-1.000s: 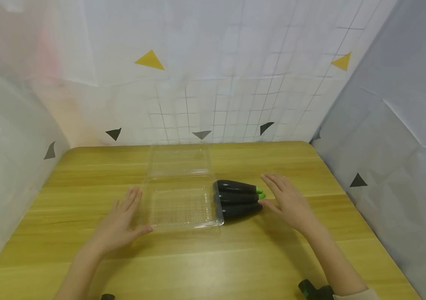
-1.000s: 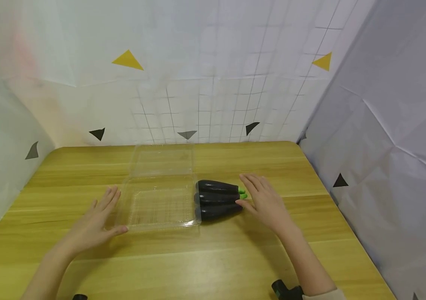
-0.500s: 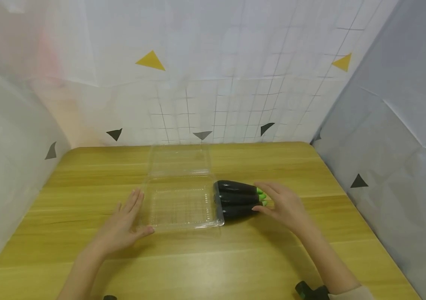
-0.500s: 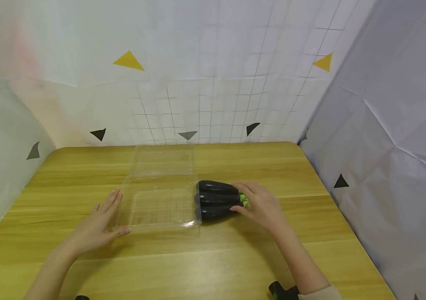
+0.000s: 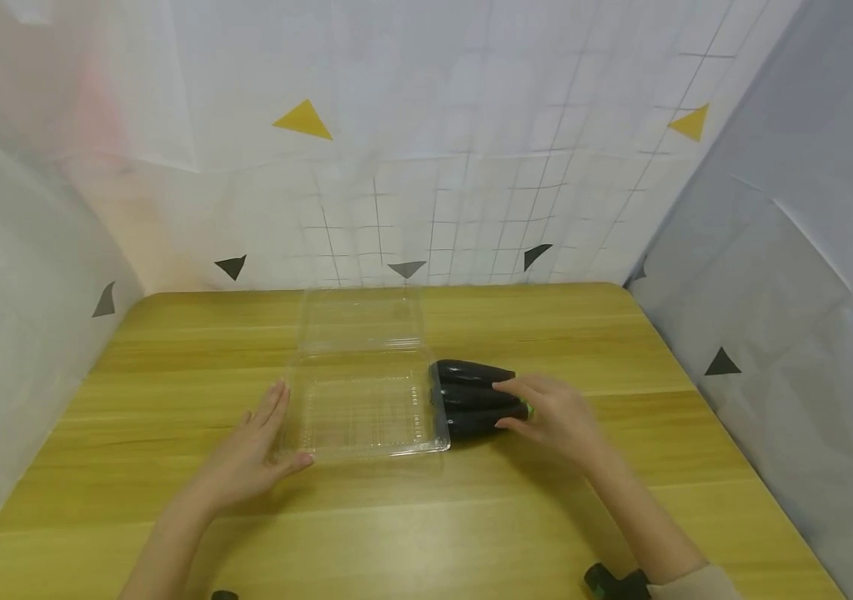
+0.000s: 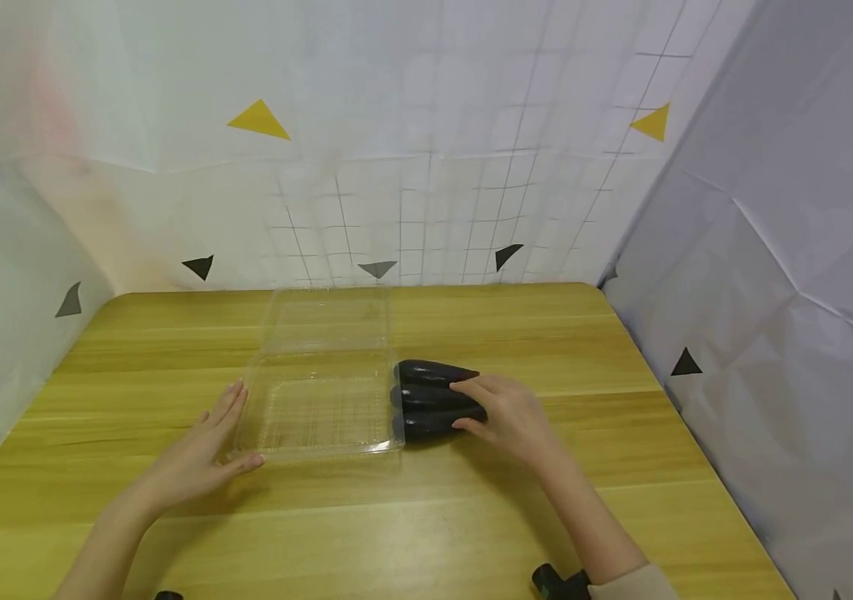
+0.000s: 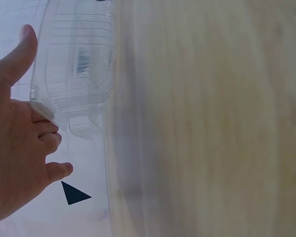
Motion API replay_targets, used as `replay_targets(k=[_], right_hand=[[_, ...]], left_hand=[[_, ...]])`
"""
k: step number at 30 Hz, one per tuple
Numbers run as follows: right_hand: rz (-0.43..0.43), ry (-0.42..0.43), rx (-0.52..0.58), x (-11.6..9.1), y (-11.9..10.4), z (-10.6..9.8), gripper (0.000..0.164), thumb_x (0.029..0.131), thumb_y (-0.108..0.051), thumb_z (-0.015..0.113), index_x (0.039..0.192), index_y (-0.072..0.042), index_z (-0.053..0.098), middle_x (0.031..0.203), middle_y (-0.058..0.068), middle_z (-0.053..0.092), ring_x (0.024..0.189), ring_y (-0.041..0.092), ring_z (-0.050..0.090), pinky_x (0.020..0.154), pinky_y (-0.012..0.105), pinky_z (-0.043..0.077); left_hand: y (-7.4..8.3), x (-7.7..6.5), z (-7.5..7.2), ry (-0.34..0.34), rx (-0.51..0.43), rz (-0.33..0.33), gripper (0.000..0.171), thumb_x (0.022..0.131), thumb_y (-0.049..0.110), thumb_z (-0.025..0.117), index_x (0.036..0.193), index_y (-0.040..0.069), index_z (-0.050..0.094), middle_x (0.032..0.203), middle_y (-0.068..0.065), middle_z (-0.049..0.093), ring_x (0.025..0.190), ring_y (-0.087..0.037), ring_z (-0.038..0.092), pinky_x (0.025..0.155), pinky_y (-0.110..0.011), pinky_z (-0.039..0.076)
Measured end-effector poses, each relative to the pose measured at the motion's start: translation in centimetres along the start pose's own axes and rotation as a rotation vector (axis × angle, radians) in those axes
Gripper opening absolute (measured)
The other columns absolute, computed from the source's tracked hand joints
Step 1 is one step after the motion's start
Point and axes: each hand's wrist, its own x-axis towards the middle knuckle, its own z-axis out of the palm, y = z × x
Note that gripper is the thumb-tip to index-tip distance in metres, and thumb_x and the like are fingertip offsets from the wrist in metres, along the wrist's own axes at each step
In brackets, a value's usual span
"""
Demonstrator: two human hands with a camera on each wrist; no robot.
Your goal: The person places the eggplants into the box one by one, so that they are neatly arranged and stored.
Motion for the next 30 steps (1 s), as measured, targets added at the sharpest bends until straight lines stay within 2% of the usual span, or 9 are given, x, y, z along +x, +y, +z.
replay_targets(k=[8,14,24,30], right_hand=[[0.042,-0.1,0.031,-0.7,-0.2,1.2,0.045,0.067,-0.028,0.089,0.105,-0.013,0.073,0.099,0.0,0.072,0.088,0.019,0.068,0.073,0.036,0.058],[0.055,-0.162,0.006,-1.1,-0.1,1.7,0.042,0.068,-0.03,0.088,0.104,-0.015,0.073,0.1,-0.002,0.071,0.088,0.017,0.067,0.073,0.034,0.057],[0.08,-0.276,-0.025,-1.3,-0.4,1.7,0.044,0.068,-0.027,0.088,0.107,-0.016,0.072,0.104,-0.002,0.068,0.092,0.016,0.066,0.073,0.034,0.056],[0.099,-0.319,-0.021,-1.5,-0.5,1.4,0.043,0.068,-0.023,0.088,0.106,-0.013,0.071,0.102,-0.001,0.067,0.09,0.018,0.066,0.07,0.036,0.056]], left_hand=[[-0.1,0.0,0.3,0.002,-0.007,0.002,0.102,0.088,0.052,0.063,0.153,-0.001,0.005,0.159,-0.018,-0.001,0.145,-0.035,0.003,0.111,-0.063,0.012],[-0.2,0.0,0.6,0.005,-0.022,-0.005,0.097,0.093,0.052,0.056,0.153,0.001,0.0,0.159,-0.015,-0.006,0.146,-0.034,0.0,0.111,-0.063,0.01],[-0.1,0.1,0.8,0.012,-0.034,-0.018,0.098,0.092,0.05,0.059,0.153,0.002,-0.002,0.159,-0.011,-0.011,0.146,-0.033,-0.002,0.113,-0.061,0.008],[0.0,0.0,0.8,0.011,-0.036,-0.022,0.099,0.092,0.05,0.059,0.153,0.002,-0.003,0.159,-0.011,-0.012,0.146,-0.033,-0.002,0.113,-0.061,0.008]])
